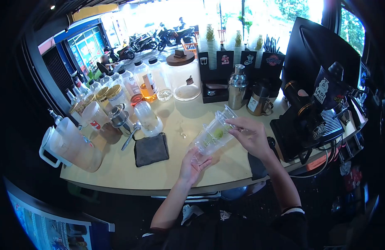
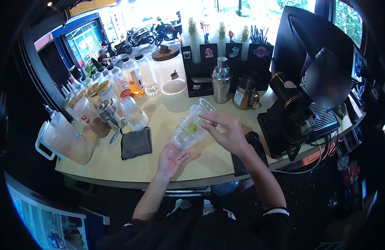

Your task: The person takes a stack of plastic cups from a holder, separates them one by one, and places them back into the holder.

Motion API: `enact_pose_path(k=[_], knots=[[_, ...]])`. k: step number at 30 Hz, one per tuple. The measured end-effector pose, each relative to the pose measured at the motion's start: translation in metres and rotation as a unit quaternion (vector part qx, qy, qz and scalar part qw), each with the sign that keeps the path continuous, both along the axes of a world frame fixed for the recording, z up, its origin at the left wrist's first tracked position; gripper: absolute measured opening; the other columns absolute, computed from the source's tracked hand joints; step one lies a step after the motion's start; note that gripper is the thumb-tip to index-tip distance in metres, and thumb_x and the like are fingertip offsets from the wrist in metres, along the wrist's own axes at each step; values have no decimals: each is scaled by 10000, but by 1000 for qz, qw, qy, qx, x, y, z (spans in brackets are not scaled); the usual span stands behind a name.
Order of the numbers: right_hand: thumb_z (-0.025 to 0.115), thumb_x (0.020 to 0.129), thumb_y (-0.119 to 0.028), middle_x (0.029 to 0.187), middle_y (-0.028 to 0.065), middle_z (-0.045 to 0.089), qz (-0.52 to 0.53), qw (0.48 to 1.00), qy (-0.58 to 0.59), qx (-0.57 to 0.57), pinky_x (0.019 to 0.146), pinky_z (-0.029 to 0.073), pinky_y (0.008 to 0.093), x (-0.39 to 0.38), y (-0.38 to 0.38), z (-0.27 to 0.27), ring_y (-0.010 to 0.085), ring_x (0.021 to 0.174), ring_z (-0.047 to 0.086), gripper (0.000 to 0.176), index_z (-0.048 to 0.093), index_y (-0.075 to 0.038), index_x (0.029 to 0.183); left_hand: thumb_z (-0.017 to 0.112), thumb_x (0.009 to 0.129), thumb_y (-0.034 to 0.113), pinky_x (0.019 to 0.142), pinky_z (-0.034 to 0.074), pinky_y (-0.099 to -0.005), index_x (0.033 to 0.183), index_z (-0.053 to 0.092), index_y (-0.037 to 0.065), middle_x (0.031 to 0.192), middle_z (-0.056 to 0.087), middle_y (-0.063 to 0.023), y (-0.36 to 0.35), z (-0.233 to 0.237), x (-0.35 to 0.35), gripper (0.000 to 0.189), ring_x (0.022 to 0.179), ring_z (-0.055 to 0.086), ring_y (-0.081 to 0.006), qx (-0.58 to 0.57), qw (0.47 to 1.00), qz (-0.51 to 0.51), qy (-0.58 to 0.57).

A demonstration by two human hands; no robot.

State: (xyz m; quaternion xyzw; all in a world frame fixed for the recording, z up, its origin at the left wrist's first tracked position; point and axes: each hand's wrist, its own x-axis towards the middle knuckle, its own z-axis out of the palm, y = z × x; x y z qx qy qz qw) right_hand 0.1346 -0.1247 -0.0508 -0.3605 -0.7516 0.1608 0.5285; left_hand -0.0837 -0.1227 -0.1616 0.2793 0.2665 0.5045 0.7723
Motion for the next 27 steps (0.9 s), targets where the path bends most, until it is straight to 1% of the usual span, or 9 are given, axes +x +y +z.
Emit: enact_pose_path(k=[2, 4, 14, 15, 16, 18, 20, 22, 27], knots=[[666, 793, -13, 929, 117, 671, 11, 1000, 3, 7, 648, 481, 251, 0, 0, 1, 137, 704, 592, 278, 665, -42, 1069, 494, 923, 356, 833, 538, -385, 1272, 418, 49, 1185, 548, -162, 1, -3, 1, 471, 973, 621, -279, 0, 1000, -11, -17], [665, 792, -8, 929, 118, 670, 13, 1000, 3, 7, 652, 482, 253, 1, 0, 1, 138, 705, 590, 281, 665, -43, 1071, 494, 910, 364, 759, 567, -349, 1266, 433, 27, 1128, 582, -146, 1, -1, 3, 493, 856, 651, -262, -17, 1000, 3, -19], [634, 809, 10, 971, 126, 670, 27, 1000, -8, -1, 679, 486, 263, 4, -3, 2, 139, 718, 589, 295, 658, -53, 1096, 491, 908, 373, 749, 568, -347, 1256, 437, 25, 1113, 583, -147, -1, -1, 4, 495, 853, 650, -260, -20, 1000, 9, -14], [634, 809, 10, 971, 126, 670, 27, 1000, -8, -1, 679, 486, 263, 6, -2, 1, 139, 718, 589, 295, 658, -53, 1096, 491, 913, 362, 792, 554, -370, 1265, 430, 42, 1157, 564, -146, 1, -3, 2, 479, 914, 634, -267, -15, 1000, -4, -19], [595, 831, 15, 1002, 132, 667, 31, 999, -13, 8, 686, 487, 269, 8, 1, -1, 139, 713, 579, 326, 632, -65, 1144, 491, 918, 351, 835, 539, -393, 1274, 423, 59, 1202, 545, -144, 2, -6, 0, 465, 976, 618, -273, -11, 999, -17, -24], [556, 852, 21, 1032, 138, 664, 34, 999, -19, 16, 692, 488, 275, 8, 1, 0, 139, 708, 569, 357, 606, -77, 1192, 494, 917, 352, 836, 539, -394, 1269, 426, 58, 1201, 546, -146, 3, -8, -1, 464, 976, 618, -273, -2, 999, -19, -26], [470, 881, 38, 1083, 145, 653, 37, 997, 4, -62, 719, 489, 289, 7, -2, 6, 136, 712, 547, 457, 498, -105, 1314, 497, 915, 353, 836, 538, -394, 1265, 428, 58, 1201, 546, -148, 2, -8, 0, 463, 976, 618, -273, 6, 999, -20, -27], [453, 884, 46, 1084, 148, 651, 33, 997, 26, -67, 726, 489, 290, 1, -1, 7, 136, 711, 534, 489, 453, -113, 1347, 491, 906, 373, 756, 564, -344, 1271, 427, 26, 1136, 574, -140, 2, -3, 5, 507, 857, 648, -255, -15, 1000, 9, -20], [427, 898, 45, 1076, 162, 647, 24, 998, 15, -59, 740, 489, 298, -1, 5, 0, 139, 715, 544, 512, 401, -117, 1383, 504, 901, 371, 760, 563, -339, 1251, 441, 26, 1130, 579, -143, 3, 0, 7, 496, 868, 646, -254, -20, 999, 12, -27]])
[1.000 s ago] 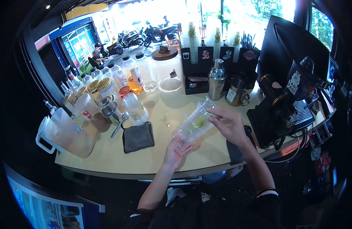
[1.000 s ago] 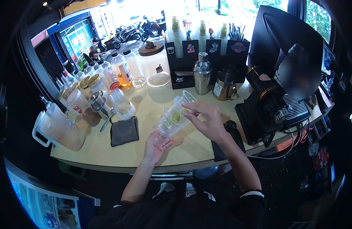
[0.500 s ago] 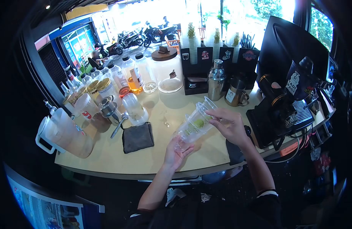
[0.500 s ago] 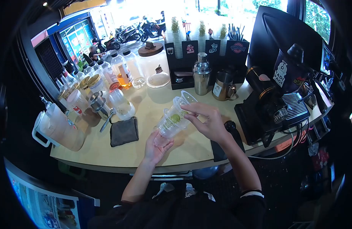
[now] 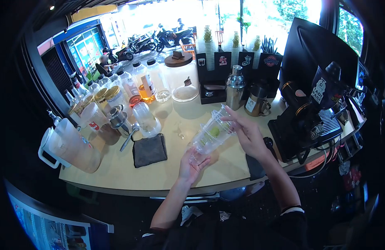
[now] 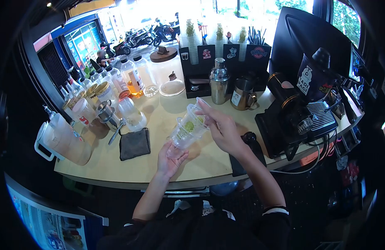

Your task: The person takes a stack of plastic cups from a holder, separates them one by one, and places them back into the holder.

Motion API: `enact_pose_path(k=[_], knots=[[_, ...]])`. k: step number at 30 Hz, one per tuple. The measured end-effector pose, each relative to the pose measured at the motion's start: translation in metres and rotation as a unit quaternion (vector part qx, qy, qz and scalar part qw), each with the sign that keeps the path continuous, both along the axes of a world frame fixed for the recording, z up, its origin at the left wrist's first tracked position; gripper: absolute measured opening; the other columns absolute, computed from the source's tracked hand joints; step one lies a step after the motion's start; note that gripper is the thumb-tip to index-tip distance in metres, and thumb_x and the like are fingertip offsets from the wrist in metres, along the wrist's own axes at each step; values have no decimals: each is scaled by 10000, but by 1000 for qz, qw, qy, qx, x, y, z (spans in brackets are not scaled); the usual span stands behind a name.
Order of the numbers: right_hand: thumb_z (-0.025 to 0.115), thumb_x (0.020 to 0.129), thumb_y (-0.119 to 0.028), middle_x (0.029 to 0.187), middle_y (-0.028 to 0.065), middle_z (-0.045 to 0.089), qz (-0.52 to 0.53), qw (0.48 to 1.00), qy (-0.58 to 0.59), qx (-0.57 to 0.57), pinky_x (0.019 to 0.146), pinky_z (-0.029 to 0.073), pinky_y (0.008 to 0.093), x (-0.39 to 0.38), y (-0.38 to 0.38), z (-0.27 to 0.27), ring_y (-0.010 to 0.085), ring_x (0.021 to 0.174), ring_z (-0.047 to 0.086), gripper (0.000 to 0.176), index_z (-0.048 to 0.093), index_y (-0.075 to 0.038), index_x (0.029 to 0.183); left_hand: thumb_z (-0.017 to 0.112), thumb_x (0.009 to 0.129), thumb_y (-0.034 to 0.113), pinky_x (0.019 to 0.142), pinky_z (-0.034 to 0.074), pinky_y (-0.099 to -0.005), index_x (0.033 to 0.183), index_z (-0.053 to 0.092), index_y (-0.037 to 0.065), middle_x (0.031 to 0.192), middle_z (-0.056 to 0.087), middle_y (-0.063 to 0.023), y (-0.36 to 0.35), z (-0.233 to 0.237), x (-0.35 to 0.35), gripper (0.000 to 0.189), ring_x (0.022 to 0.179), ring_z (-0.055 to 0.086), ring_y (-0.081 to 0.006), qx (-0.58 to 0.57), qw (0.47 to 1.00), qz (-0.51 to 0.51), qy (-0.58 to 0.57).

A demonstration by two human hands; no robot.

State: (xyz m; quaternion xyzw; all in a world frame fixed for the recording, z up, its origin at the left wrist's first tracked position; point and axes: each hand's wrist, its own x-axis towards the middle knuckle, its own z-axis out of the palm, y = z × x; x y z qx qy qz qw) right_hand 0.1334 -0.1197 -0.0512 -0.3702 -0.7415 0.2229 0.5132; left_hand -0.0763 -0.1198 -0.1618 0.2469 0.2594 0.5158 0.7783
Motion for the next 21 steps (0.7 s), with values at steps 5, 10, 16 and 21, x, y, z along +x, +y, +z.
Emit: enact_pose_path(k=[5, 10, 16, 21], knots=[[432, 920, 2, 1032, 160, 651, -17, 1000, 11, -12, 731, 487, 304, -10, -1, -7, 157, 733, 584, 457, 414, -88, 1368, 521, 895, 367, 762, 564, -342, 1221, 466, 25, 1109, 592, -150, -3, 1, 4, 475, 876, 646, -260, -4, 1000, 17, 9], [445, 928, -23, 1025, 160, 651, -10, 999, 6, -33, 719, 486, 297, -13, -3, -3, 168, 714, 578, 435, 422, -75, 1359, 527, 893, 355, 780, 559, -352, 1213, 472, 23, 1120, 587, -158, -5, 3, 4, 465, 905, 640, -272, 6, 999, 32, 16], [447, 939, -46, 999, 130, 649, -6, 999, 7, -40, 756, 475, 276, -20, -6, -7, 144, 795, 578, 426, 414, -59, 1364, 519, 897, 346, 802, 551, -367, 1253, 437, 38, 1156, 562, -166, -8, 9, 4, 478, 930, 632, -283, 5, 998, 47, 37], [502, 911, -31, 915, 150, 632, -35, 999, 13, -10, 799, 487, 314, -22, -6, -15, 192, 908, 639, 410, 448, -22, 1317, 529, 899, 338, 805, 552, -355, 1246, 428, 34, 1142, 562, -159, -5, 4, -1, 472, 951, 631, -279, 49, 995, 42, 73]])
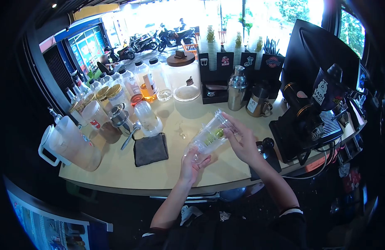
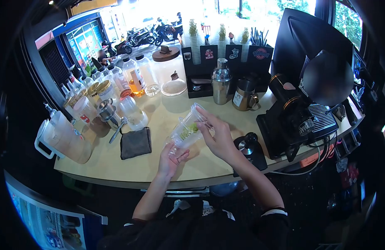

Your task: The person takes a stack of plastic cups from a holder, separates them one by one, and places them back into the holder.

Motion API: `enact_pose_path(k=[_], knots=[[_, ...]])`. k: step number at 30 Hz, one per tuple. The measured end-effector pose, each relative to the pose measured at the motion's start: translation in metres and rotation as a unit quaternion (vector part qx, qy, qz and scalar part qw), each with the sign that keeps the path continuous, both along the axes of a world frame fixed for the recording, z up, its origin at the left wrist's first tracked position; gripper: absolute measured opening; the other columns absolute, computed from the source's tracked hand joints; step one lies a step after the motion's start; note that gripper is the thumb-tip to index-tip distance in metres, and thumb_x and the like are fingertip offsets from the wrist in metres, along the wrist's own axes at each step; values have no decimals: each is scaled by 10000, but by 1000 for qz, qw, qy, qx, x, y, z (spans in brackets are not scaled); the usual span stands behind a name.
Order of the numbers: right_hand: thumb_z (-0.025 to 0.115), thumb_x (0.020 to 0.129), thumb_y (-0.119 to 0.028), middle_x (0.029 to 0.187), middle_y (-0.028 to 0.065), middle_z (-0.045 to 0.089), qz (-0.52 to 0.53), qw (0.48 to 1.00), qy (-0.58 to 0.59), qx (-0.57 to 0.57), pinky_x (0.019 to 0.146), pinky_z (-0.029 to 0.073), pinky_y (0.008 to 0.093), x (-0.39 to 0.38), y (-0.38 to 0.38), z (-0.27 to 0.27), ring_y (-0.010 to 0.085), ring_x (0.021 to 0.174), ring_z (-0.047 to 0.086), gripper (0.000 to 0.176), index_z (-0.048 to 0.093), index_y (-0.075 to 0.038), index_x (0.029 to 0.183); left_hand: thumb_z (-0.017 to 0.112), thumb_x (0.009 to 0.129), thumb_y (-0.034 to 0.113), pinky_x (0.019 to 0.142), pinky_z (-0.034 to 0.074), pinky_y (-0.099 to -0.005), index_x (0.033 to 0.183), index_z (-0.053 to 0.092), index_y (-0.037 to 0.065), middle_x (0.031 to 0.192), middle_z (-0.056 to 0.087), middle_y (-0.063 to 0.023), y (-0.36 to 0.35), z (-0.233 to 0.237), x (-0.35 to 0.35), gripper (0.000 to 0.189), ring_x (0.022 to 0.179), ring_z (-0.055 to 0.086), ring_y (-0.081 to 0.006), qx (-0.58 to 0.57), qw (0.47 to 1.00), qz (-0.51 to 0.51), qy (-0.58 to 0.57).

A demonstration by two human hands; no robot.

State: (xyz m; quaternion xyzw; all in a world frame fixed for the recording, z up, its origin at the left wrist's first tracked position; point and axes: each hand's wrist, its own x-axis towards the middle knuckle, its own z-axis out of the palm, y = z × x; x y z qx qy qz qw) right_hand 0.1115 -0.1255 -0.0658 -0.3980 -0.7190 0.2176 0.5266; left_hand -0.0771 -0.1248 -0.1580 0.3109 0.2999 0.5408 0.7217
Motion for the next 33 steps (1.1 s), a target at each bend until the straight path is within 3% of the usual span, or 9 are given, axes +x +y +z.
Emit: enact_pose_path(k=[5, 7, 8, 13, 16, 24, 28, 33], knots=[[518, 894, -6, 977, 109, 630, 69, 992, 98, -43, 852, 466, 313, 14, 6, -11, 162, 961, 608, 378, 421, -6, 1259, 596, 878, 238, 843, 543, -341, 1235, 417, 14, 1132, 561, -133, 5, 0, -5, 458, 994, 615, -255, 106, 990, 54, 69], [518, 892, 2, 997, 107, 622, 94, 988, 110, -57, 856, 462, 302, 16, 2, -7, 155, 968, 600, 398, 417, -15, 1276, 708, 801, 143, 787, 570, -321, 1203, 428, -26, 1167, 526, -131, 8, 0, -7, 519, 967, 618, -226, 235, 957, 99, 135], [517, 889, 10, 1018, 104, 614, 118, 983, 122, -71, 860, 458, 290, 17, 0, -5, 149, 975, 593, 418, 413, -24, 1293, 708, 801, 143, 787, 570, -321, 1203, 428, -26, 1167, 526, -131, 8, 0, -7, 519, 967, 618, -226, 235, 957, 99, 135], [518, 893, 16, 1056, 106, 588, 113, 981, 132, -81, 854, 461, 275, 17, -2, -6, 135, 981, 574, 476, 380, -26, 1347, 795, 685, 68, 960, 472, -362, 1247, 371, 20, 1267, 419, -121, 4, 7, -9, 705, 1153, 497, -224, 289, 944, 60, 146], [509, 906, 8, 1069, 102, 580, 118, 977, 154, -93, 852, 461, 269, 15, -2, -7, 125, 991, 559, 489, 361, -25, 1371, 822, 652, 75, 989, 441, -369, 1274, 340, 32, 1263, 435, -125, 1, 15, -11, 788, 1186, 469, -220, 340, 916, 63, 201], [489, 933, -21, 1049, 97, 590, 68, 981, 157, -91, 801, 464, 234, -4, -6, -8, 89, 957, 543, 460, 359, -8, 1375, 839, 640, 105, 994, 426, -363, 1259, 369, 35, 1247, 475, -134, 3, 21, -10, 781, 1163, 499, -231, 339, 907, 67, 239], [487, 944, -69, 1042, 99, 593, 43, 983, 131, -117, 695, 481, 221, -5, -5, -4, 72, 837, 559, 447, 362, 8, 1366, 844, 629, 104, 993, 425, -364, 1250, 374, 32, 1259, 474, -135, 5, 21, -10, 782, 1160, 501, -230, 379, 880, 73, 276], [488, 952, -124, 1003, 105, 597, 40, 984, 117, -129, 617, 491, 229, -7, -2, -2, 71, 741, 563, 455, 356, 23, 1362, 844, 623, 99, 992, 422, -361, 1248, 374, 35, 1265, 473, -138, 9, 20, -10, 785, 1160, 497, -231, 350, 900, 62, 253]])
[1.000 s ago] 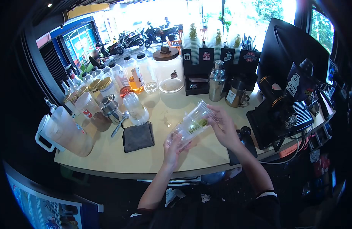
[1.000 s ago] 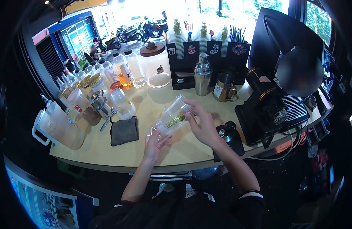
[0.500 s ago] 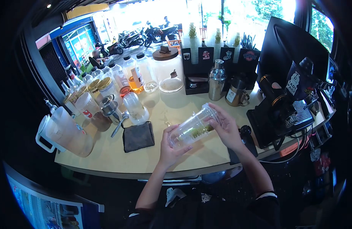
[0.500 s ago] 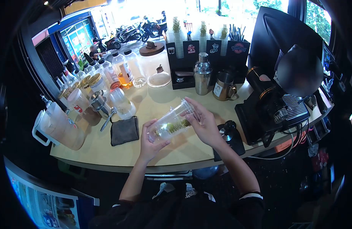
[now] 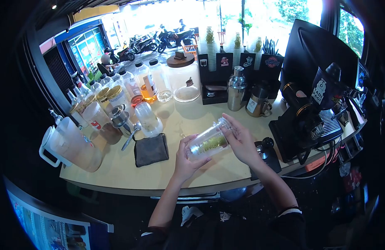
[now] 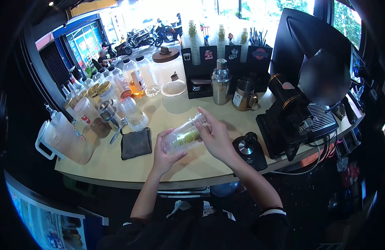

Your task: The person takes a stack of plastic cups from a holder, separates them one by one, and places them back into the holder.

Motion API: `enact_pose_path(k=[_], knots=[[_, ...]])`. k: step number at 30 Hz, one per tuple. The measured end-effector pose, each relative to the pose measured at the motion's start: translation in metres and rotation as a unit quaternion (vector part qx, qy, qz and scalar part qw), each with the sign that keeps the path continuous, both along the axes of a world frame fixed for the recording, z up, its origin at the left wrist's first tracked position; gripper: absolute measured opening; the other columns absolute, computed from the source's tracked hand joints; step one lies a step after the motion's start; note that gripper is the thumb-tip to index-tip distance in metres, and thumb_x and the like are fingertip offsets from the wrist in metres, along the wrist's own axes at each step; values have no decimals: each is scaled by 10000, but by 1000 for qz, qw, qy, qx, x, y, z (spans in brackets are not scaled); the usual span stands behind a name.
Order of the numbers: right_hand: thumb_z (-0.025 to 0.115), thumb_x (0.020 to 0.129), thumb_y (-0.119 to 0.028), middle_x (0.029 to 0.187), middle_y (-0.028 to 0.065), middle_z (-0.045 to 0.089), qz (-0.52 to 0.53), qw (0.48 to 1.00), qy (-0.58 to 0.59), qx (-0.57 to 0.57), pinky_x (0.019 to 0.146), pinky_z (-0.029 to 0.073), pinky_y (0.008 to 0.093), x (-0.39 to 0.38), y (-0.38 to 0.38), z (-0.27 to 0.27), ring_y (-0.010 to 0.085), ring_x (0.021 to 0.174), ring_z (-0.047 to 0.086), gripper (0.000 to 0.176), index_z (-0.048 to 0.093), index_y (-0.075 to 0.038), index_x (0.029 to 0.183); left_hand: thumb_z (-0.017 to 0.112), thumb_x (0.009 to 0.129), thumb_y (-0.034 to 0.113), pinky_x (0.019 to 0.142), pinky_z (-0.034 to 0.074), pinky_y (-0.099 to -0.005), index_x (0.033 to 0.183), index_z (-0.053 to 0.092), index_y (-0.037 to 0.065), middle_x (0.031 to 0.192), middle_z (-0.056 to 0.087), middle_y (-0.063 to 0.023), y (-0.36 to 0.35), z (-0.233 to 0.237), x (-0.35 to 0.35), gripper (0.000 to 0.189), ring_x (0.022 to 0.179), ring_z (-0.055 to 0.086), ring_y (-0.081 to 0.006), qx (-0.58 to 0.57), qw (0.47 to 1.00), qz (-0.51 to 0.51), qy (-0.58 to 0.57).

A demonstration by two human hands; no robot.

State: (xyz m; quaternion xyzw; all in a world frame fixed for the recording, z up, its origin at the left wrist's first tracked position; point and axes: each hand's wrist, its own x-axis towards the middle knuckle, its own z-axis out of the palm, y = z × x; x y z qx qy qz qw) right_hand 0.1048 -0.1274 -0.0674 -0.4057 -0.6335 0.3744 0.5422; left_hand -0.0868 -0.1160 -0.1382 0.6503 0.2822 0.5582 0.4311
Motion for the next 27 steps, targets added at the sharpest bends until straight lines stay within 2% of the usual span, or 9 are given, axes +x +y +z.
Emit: enact_pose_path(k=[6, 11, 12, 13, 14, 16, 20, 24, 27], knots=[[479, 954, -133, 993, 111, 589, 26, 997, 49, -53, 650, 530, 260, -6, 2, 3, 117, 800, 591, 467, 333, 23, 1368, 851, 614, 140, 996, 418, -362, 1270, 350, 35, 1269, 455, -150, 11, 6, -2, 833, 1175, 481, -234, -13, 999, -6, 34], [493, 942, -98, 1106, 144, 573, 35, 997, 60, -19, 691, 550, 273, -6, 6, -9, 156, 906, 600, 509, 277, 15, 1389, 840, 634, 163, 1012, 403, -365, 1302, 296, 37, 1272, 401, -127, 16, 14, 2, 870, 1175, 466, -242, 9, 998, 20, 63], [493, 942, -98, 1106, 144, 573, 36, 997, 59, -16, 691, 550, 273, -7, 7, -9, 156, 906, 600, 509, 277, 15, 1389, 819, 670, 155, 992, 421, -345, 1305, 284, 26, 1261, 425, -133, 15, 14, 7, 841, 1162, 475, -227, -9, 999, 25, -18], [501, 936, -84, 1136, 150, 560, 39, 990, 131, -22, 719, 548, 275, -9, 8, -10, 165, 945, 594, 525, 264, 13, 1394, 799, 705, 147, 972, 440, -324, 1307, 272, 14, 1249, 449, -139, 13, 14, 12, 812, 1149, 485, -212, -27, 994, 30, -100], [510, 929, -69, 1166, 156, 547, 40, 978, 203, -27, 747, 547, 278, -11, 9, -11, 174, 984, 588, 542, 250, 10, 1398, 799, 705, 147, 972, 440, -324, 1307, 272, 14, 1249, 449, -139, 16, 8, 16, 812, 1149, 485, -212, -24, 994, 29, -100], [515, 924, -61, 1182, 158, 537, 38, 974, 221, -11, 772, 540, 282, -18, 11, -19, 181, 1010, 579, 552, 243, 6, 1400, 741, 781, 143, 929, 460, -298, 1295, 294, 8, 1227, 464, -126, 23, -2, 24, 695, 1107, 508, -192, -129, 964, -4, -234], [522, 920, -51, 1205, 158, 525, 24, 981, 187, 50, 834, 523, 301, -24, 0, -26, 193, 1054, 564, 564, 232, 2, 1400, 721, 812, 172, 847, 477, -288, 1209, 406, -4, 1119, 539, -103, 25, -4, 45, 536, 1003, 567, -164, -112, 957, 36, -267], [553, 905, -54, 1216, 155, 523, 38, 978, 197, 47, 815, 518, 274, -9, -3, -29, 174, 1040, 564, 558, 266, 0, 1381, 731, 797, 147, 850, 478, -297, 1193, 412, -2, 1126, 534, -104, 20, 28, 42, 530, 1000, 570, -165, -57, 980, 39, -189], [645, 857, -130, 1203, 166, 520, 29, 991, 127, -20, 801, 512, 298, 10, -7, -16, 195, 1011, 578, 614, 306, -2, 1353, 731, 782, 121, 921, 465, -351, 1242, 354, 2, 1174, 499, -124, 33, 41, 35, 607, 1096, 530, -213, -27, 996, -9, -87]])
